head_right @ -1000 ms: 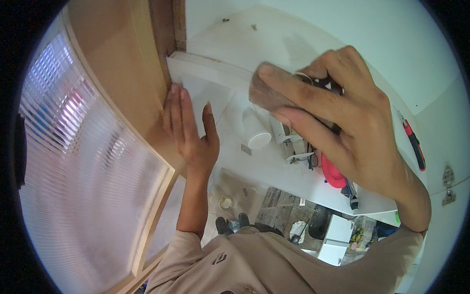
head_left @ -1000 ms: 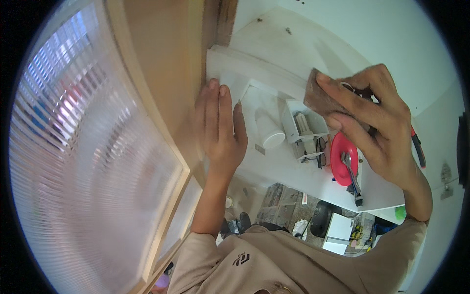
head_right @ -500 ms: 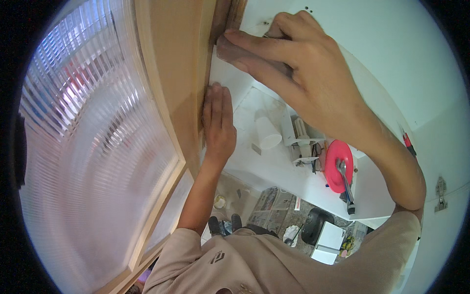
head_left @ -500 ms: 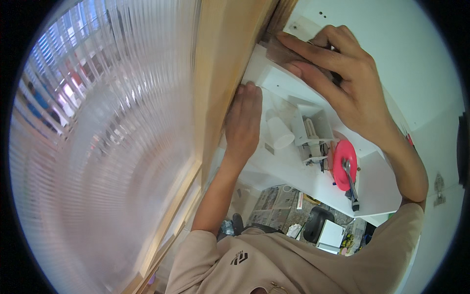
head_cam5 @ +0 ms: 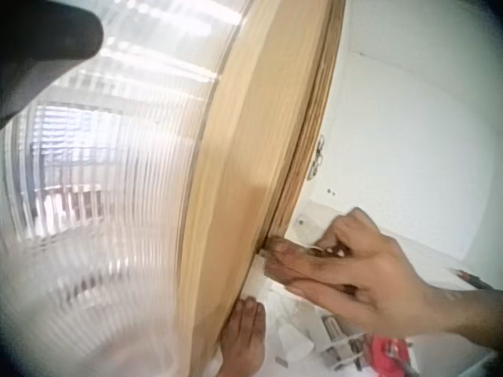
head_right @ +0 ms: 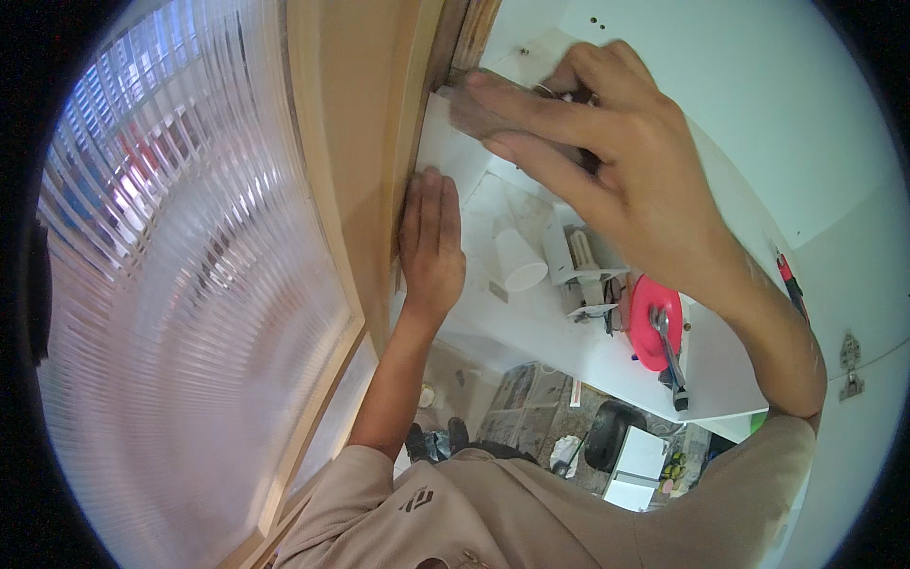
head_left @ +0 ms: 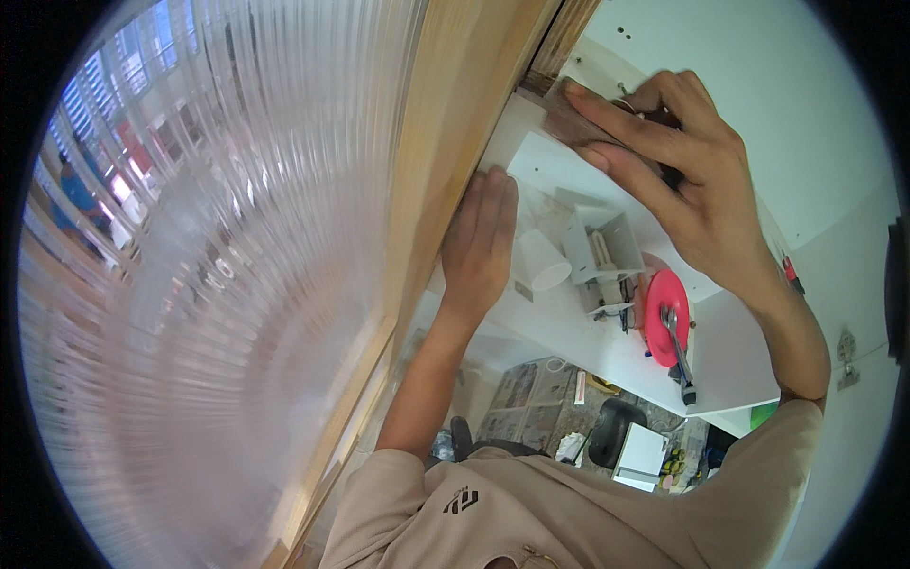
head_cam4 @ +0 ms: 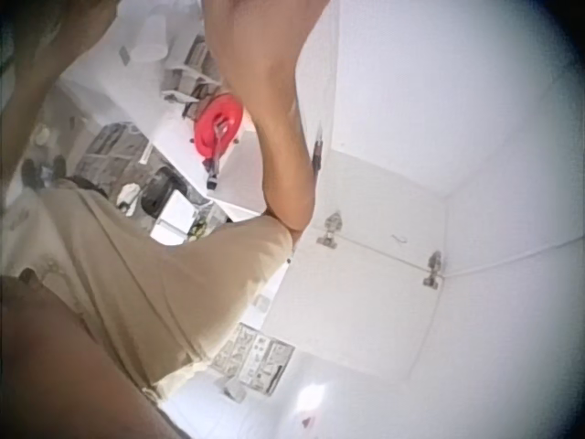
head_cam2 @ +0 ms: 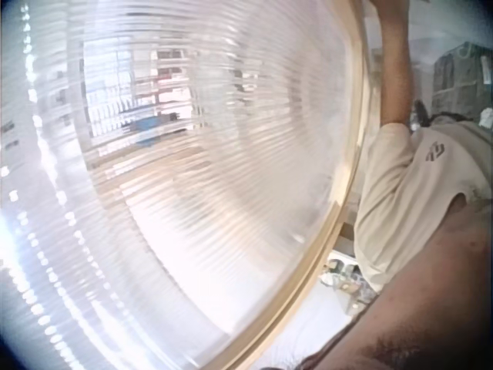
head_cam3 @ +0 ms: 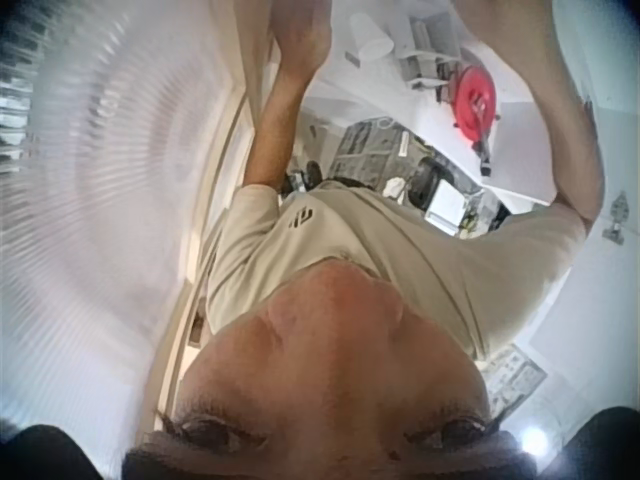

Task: The person sands the edges of a wooden cabinet door frame using a sanding block. They then use a utility knife to scrape and clean the edges of a white cabinet shelf. The person handles the wooden door and the white shelf throughout the process.

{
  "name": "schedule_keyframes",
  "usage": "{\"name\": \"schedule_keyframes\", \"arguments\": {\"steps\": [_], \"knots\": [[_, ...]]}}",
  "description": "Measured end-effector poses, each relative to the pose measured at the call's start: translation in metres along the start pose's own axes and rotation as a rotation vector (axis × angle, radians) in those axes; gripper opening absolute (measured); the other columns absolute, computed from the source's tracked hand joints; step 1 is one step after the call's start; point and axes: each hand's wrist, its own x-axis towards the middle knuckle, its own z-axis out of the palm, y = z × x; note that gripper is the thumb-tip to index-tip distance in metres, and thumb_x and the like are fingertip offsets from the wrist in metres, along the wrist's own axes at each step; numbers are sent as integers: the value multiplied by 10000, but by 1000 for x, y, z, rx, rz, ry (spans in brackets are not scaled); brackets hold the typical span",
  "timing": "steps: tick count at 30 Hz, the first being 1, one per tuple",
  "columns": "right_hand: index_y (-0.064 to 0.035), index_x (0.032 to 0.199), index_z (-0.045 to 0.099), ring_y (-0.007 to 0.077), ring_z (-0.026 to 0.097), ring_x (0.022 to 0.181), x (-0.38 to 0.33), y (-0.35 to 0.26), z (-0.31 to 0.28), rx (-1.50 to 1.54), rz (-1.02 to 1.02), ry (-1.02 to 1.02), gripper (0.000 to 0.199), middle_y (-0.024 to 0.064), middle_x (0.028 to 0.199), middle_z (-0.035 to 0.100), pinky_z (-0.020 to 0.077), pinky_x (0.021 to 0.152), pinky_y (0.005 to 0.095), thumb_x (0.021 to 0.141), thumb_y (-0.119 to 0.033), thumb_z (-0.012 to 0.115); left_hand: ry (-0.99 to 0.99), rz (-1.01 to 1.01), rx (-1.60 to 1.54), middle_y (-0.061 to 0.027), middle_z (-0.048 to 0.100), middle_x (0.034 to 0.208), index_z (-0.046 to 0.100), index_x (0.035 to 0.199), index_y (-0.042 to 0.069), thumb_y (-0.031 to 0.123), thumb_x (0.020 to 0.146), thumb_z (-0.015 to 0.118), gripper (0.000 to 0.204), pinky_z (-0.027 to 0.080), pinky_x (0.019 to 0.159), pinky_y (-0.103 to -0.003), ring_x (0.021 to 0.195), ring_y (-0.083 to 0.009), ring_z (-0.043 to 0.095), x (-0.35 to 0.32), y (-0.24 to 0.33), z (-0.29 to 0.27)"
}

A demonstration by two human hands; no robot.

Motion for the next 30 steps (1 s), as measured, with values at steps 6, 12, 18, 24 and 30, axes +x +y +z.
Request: {"name": "schedule_keyframes", "arguments": {"steps": [6, 12, 18, 24, 30], "knots": [[-71, 1299, 744, 204, 464, 824, 16, 0, 12, 33, -8, 21, 384, 72, 834, 496, 398, 730, 355, 937, -199, 749, -21, 7, 12, -234, 431, 1590, 481, 1488, -60, -166, 837, 476, 659, 365, 1204, -516, 1447, -431, 427, -1, -2, 1], [-74, 1300, 743, 202, 477, 840, -16, -2, -15, 88, 116, -56, 407, 80, 860, 553, 416, 743, 351, 917, -209, 767, -53, -15, -8, -249, 447, 1572, 476, 1489, -64, -166, 848, 481, 649, 362, 1209, -520, 1451, -439, 427, 0, -7, -4], [-80, 1294, 747, 217, 490, 836, -16, 0, -10, 84, 64, -10, 426, 94, 889, 588, 429, 746, 363, 888, -200, 791, -11, 28, -30, -261, 432, 1579, 463, 1496, -64, -150, 872, 491, 631, 355, 1207, -530, 1449, -457, 424, -4, -4, 3], [-103, 1284, 757, 228, 504, 833, 7, 1, 13, 7, -28, 82, 388, 100, 864, 566, 425, 742, 356, 908, -197, 767, -16, 2, -38, -255, 420, 1591, 435, 1521, -60, -175, 864, 463, 668, 351, 1208, -531, 1453, -458, 415, 0, -3, 3], [-119, 1286, 758, 220, 519, 835, 5, -4, -4, 65, 16, 26, 391, 93, 850, 573, 433, 733, 352, 914, -239, 764, 3, 38, 16, -249, 396, 1611, 415, 1534, -59, -194, 855, 450, 693, 335, 1222, -529, 1477, -451, 385, 2, -6, -5]]}}
